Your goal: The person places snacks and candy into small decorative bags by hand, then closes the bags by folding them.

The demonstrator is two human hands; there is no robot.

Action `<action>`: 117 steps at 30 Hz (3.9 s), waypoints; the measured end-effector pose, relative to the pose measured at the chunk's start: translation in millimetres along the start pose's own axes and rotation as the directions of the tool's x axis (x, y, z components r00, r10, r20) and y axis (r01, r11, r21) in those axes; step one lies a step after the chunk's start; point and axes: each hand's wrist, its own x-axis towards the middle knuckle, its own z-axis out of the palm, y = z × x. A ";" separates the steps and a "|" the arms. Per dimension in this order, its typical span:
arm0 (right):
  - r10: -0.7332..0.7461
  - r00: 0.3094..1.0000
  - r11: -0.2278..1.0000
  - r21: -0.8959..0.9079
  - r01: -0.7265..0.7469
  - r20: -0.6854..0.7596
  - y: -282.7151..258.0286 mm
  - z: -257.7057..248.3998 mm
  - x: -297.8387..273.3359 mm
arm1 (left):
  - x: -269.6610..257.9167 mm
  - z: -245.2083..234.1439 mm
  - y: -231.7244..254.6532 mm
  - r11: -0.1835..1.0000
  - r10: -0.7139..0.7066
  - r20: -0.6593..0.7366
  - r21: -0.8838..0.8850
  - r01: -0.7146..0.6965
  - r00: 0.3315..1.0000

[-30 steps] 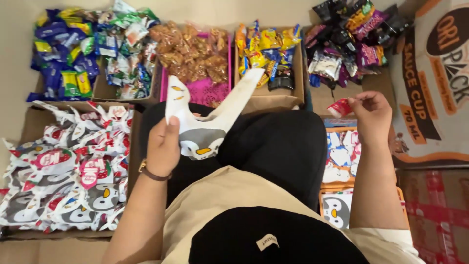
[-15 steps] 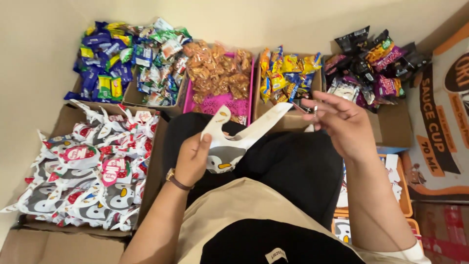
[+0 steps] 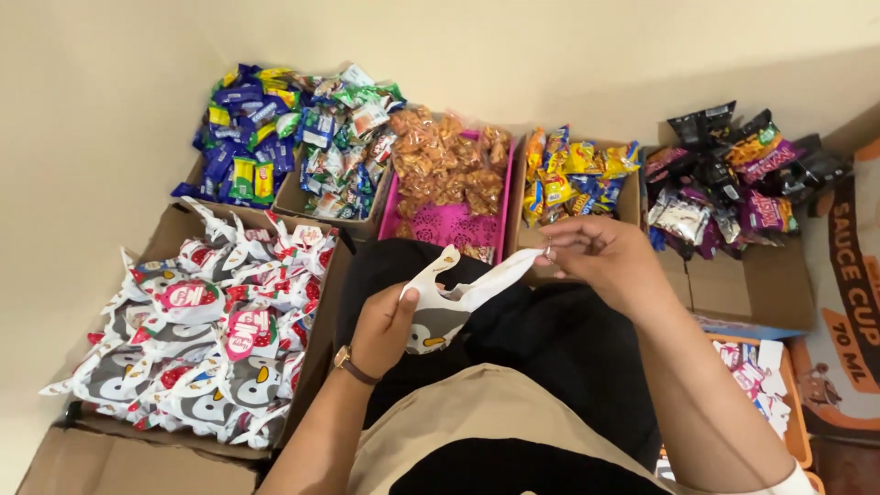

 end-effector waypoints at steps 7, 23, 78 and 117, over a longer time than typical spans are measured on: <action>-0.071 0.994 0.935 -0.353 0.037 -0.082 -21.3 20.7 0.0 | 2.6 2.5 4.4 0.995 0.083 -0.072 -0.043 -0.086 0.994; -0.379 0.904 0.867 -0.264 0.422 0.199 -62.3 41.9 -24.7 | 5.6 3.1 58.0 0.970 0.154 -0.127 -0.169 -0.174 0.980; -0.108 0.975 0.994 0.038 0.103 0.192 40.4 58.8 0.7 | 1.1 -47.3 61.6 0.938 -0.272 -0.413 0.086 0.335 0.869; -0.589 0.756 0.451 -0.661 0.600 0.285 17.9 97.4 -40.0 | -17.7 30.3 43.0 0.976 -0.203 -0.149 -0.114 0.187 0.968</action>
